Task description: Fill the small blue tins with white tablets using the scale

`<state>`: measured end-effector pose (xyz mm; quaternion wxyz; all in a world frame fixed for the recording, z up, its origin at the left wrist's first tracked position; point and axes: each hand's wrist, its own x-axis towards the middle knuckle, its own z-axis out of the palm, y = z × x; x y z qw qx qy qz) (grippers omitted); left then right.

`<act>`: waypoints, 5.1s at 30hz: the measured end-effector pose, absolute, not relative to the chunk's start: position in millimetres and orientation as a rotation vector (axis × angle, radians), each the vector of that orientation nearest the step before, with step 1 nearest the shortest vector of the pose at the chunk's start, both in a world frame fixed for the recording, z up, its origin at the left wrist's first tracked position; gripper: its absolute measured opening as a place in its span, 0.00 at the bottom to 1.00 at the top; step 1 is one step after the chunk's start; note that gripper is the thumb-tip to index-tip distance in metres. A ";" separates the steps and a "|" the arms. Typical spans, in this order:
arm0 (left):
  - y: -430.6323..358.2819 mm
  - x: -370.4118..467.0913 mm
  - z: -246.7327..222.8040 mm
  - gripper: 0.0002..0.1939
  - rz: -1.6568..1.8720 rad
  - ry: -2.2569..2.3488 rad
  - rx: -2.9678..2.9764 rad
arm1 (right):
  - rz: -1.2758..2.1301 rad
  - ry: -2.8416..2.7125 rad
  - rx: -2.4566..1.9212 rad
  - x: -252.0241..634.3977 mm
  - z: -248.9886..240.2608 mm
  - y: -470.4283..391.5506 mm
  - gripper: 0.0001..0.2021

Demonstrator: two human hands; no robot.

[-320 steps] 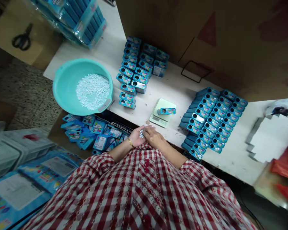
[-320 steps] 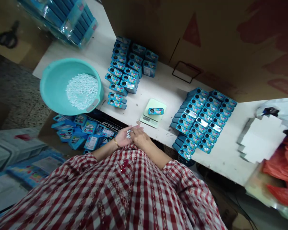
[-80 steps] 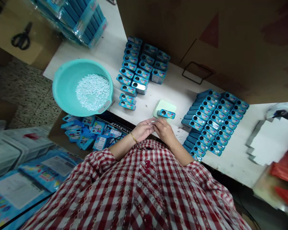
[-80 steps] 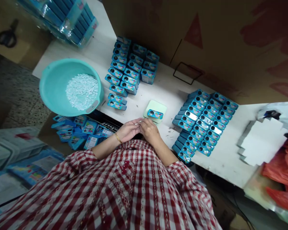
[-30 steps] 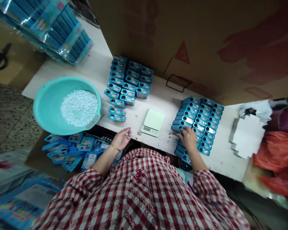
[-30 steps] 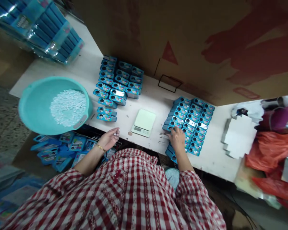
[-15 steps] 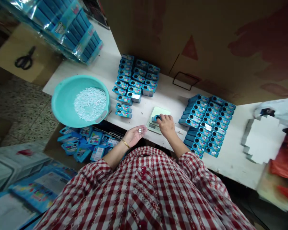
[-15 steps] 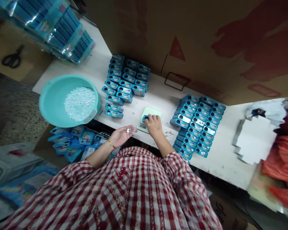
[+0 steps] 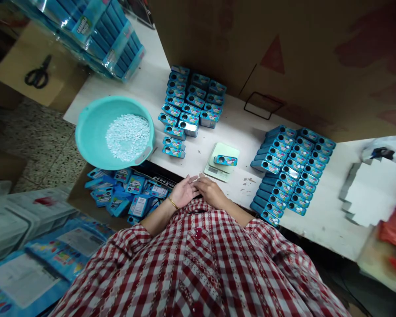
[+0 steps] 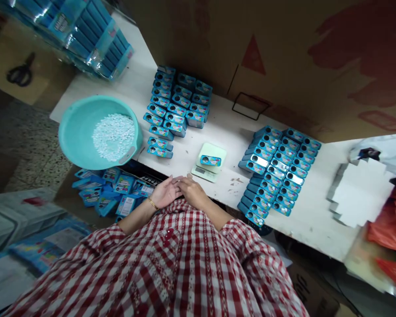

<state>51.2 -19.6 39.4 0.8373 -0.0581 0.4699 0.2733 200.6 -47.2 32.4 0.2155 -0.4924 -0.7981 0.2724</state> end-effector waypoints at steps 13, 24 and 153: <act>109.2 -66.1 29.9 0.14 1.234 1.735 0.746 | 0.173 -1.960 -1.762 283.3 31.9 -4.5 0.12; 166.5 -114.7 -25.5 0.50 -0.094 2.144 1.172 | 0.137 -1.932 -1.697 299.3 48.9 -60.1 0.08; 51.4 86.4 8.0 0.14 0.609 0.932 -0.254 | 0.624 -1.556 -1.824 296.4 -9.7 -14.3 0.18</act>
